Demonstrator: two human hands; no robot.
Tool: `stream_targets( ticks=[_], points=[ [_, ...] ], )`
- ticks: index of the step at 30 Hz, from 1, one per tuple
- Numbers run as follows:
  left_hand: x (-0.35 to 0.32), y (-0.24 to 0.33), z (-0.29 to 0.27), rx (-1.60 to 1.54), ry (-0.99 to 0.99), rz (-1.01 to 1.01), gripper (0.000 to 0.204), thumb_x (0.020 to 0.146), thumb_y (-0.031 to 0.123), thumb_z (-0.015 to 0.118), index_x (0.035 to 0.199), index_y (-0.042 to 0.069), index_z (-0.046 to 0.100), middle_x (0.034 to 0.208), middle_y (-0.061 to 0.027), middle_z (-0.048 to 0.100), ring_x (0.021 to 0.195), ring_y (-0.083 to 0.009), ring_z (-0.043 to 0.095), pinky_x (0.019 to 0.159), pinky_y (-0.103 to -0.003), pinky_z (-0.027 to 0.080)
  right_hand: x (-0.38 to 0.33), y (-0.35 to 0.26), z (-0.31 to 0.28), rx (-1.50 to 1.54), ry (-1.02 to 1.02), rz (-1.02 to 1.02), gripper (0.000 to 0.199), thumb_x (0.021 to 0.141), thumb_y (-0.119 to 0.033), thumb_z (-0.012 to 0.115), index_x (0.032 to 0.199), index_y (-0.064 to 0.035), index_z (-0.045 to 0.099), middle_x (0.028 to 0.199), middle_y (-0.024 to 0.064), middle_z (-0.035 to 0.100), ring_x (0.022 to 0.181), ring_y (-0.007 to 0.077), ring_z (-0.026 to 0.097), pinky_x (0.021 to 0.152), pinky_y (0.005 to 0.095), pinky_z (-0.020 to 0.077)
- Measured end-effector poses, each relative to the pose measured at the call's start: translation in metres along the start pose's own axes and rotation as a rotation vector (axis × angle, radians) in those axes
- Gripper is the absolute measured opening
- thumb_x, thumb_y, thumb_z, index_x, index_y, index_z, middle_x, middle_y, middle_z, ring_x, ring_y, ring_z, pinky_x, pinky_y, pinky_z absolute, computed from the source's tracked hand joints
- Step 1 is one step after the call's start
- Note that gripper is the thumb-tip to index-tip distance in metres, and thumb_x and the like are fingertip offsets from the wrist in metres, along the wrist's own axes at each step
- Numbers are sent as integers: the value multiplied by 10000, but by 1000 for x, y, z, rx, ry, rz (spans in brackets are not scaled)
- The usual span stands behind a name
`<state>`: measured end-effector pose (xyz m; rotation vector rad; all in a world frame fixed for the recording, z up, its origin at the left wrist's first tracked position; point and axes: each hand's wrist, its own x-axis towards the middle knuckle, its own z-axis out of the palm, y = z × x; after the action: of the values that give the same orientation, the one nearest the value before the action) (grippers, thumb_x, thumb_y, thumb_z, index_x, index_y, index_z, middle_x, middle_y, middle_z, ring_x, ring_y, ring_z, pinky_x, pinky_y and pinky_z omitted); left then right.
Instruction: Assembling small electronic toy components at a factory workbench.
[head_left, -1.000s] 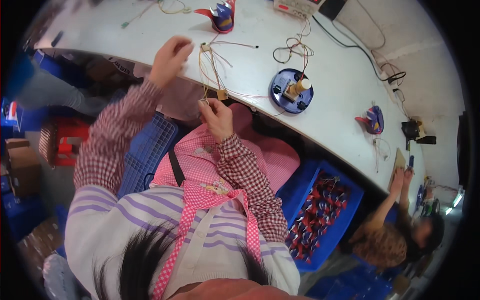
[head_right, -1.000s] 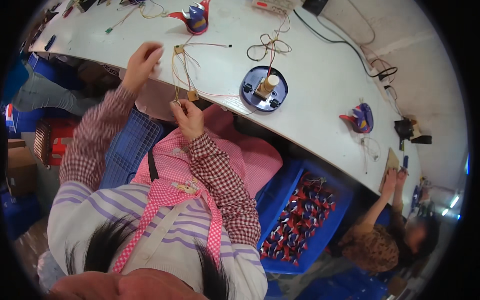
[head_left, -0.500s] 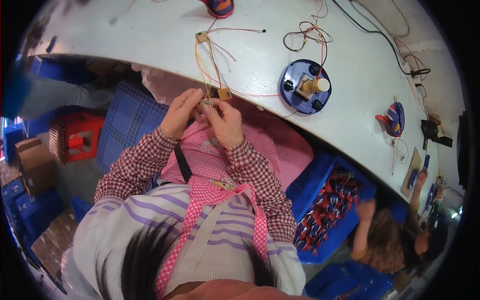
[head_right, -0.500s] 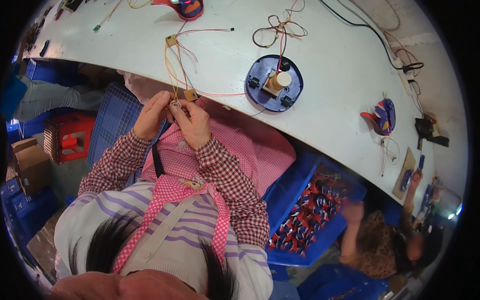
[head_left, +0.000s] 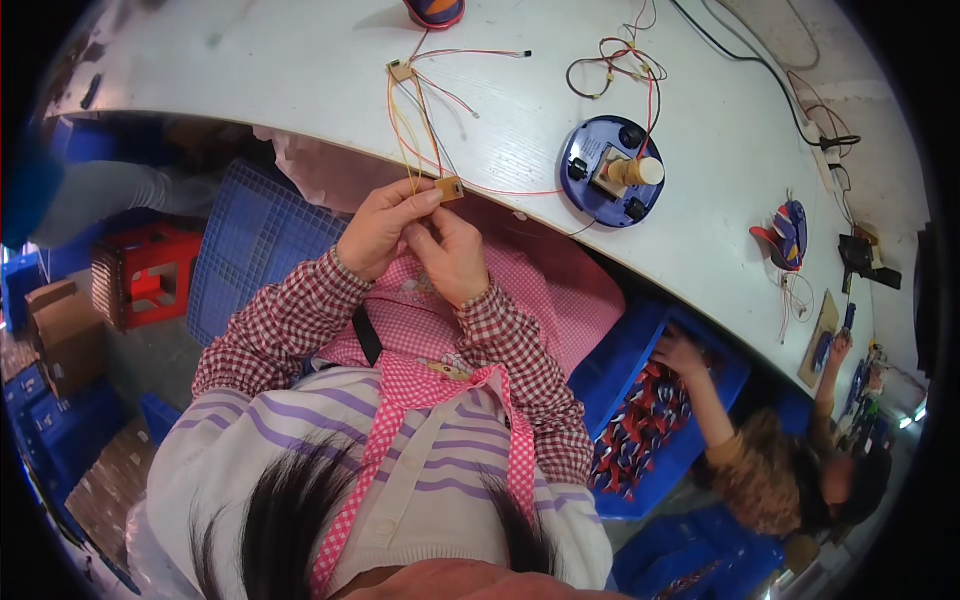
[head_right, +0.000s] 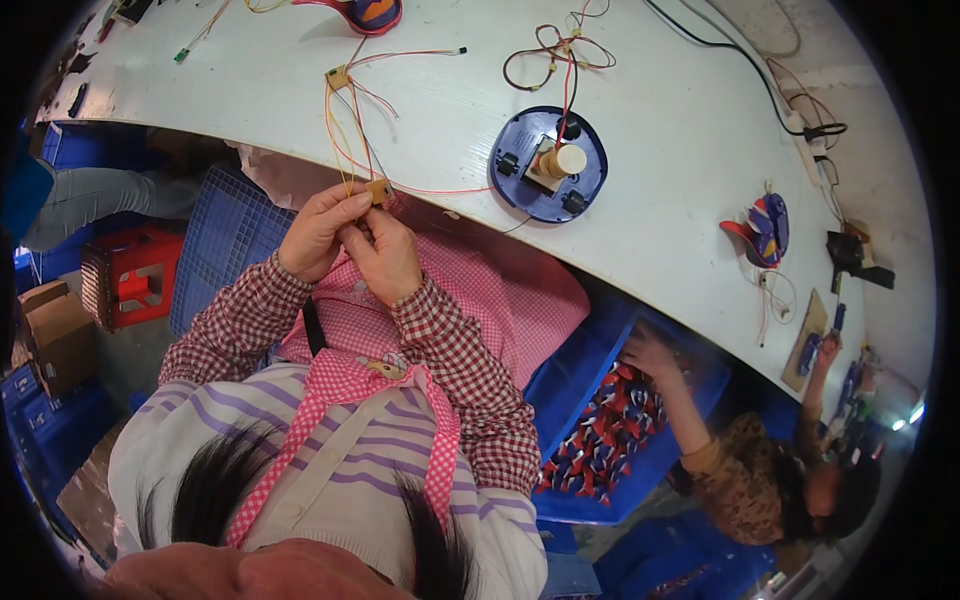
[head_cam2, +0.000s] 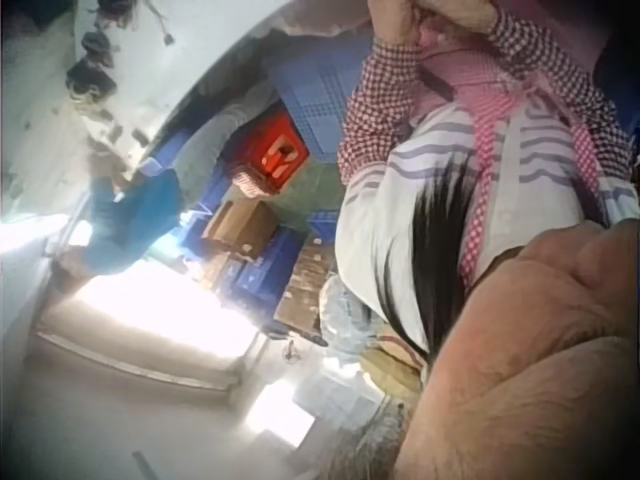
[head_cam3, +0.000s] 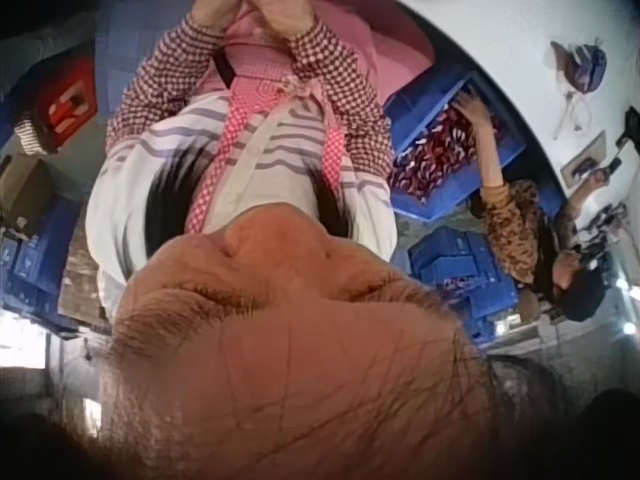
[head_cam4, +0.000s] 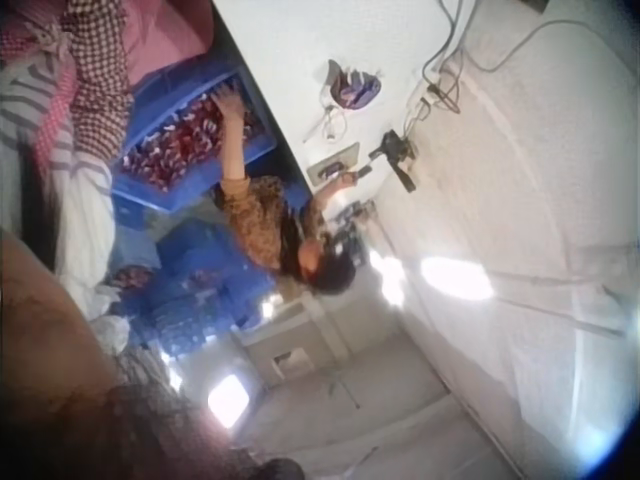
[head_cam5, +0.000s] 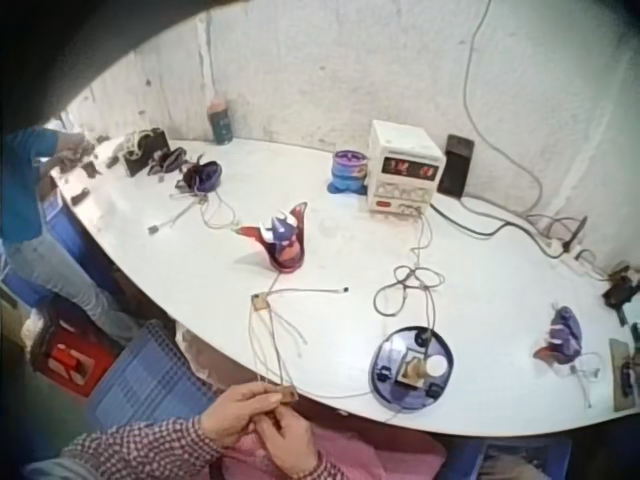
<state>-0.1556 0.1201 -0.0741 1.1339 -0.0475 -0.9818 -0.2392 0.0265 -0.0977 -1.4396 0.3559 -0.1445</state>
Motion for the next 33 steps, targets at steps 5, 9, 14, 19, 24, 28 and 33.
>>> stream_targets(
  ticks=[5,9,14,19,24,28,33],
  points=[
    [2,-3,-1,-80,-21,17,152,903,87,539,1032,17,576,902,-47,596,792,-75,521,711,-168,428,-6,-6,-10,-349,20,-206,144,831,-57,611,944,33,612,757,93,623,626,147,548,582,224,452],
    [1,4,8,-81,8,30,126,899,97,555,995,22,586,830,-39,582,697,-67,514,603,-148,418,-21,-19,-18,-416,67,-260,155,816,-38,619,961,17,616,770,95,615,633,166,557,578,236,454],
    [-1,6,6,-71,1,24,116,893,104,571,970,19,587,783,-43,570,629,-77,505,536,-151,406,-22,-51,-23,-533,205,-455,163,806,-19,620,969,-9,620,809,89,604,652,182,565,572,256,460],
    [1,5,11,-120,-10,-3,109,883,97,581,955,15,584,762,-50,567,595,-88,499,505,-159,398,-9,-64,-32,-695,310,-560,180,792,-12,620,971,-32,617,864,84,595,670,205,573,571,280,469],
    [-9,15,12,-54,56,18,100,875,89,571,937,11,586,733,-47,566,578,-81,485,503,-155,378,4,-63,-33,-801,213,-562,217,763,-14,615,973,-64,602,852,83,571,651,245,576,577,311,484],
    [-10,18,7,17,59,42,93,873,85,565,930,16,590,743,-30,571,580,-66,479,513,-148,372,11,-64,-35,-821,225,-625,163,764,-32,612,922,-66,592,826,72,552,622,232,567,552,302,478],
    [-7,19,-1,91,18,65,90,869,93,565,928,33,599,752,-15,580,588,-55,474,512,-143,365,14,-58,-36,-849,168,-633,150,763,-60,616,907,-77,579,823,62,541,611,223,562,536,289,473]
  ],
)
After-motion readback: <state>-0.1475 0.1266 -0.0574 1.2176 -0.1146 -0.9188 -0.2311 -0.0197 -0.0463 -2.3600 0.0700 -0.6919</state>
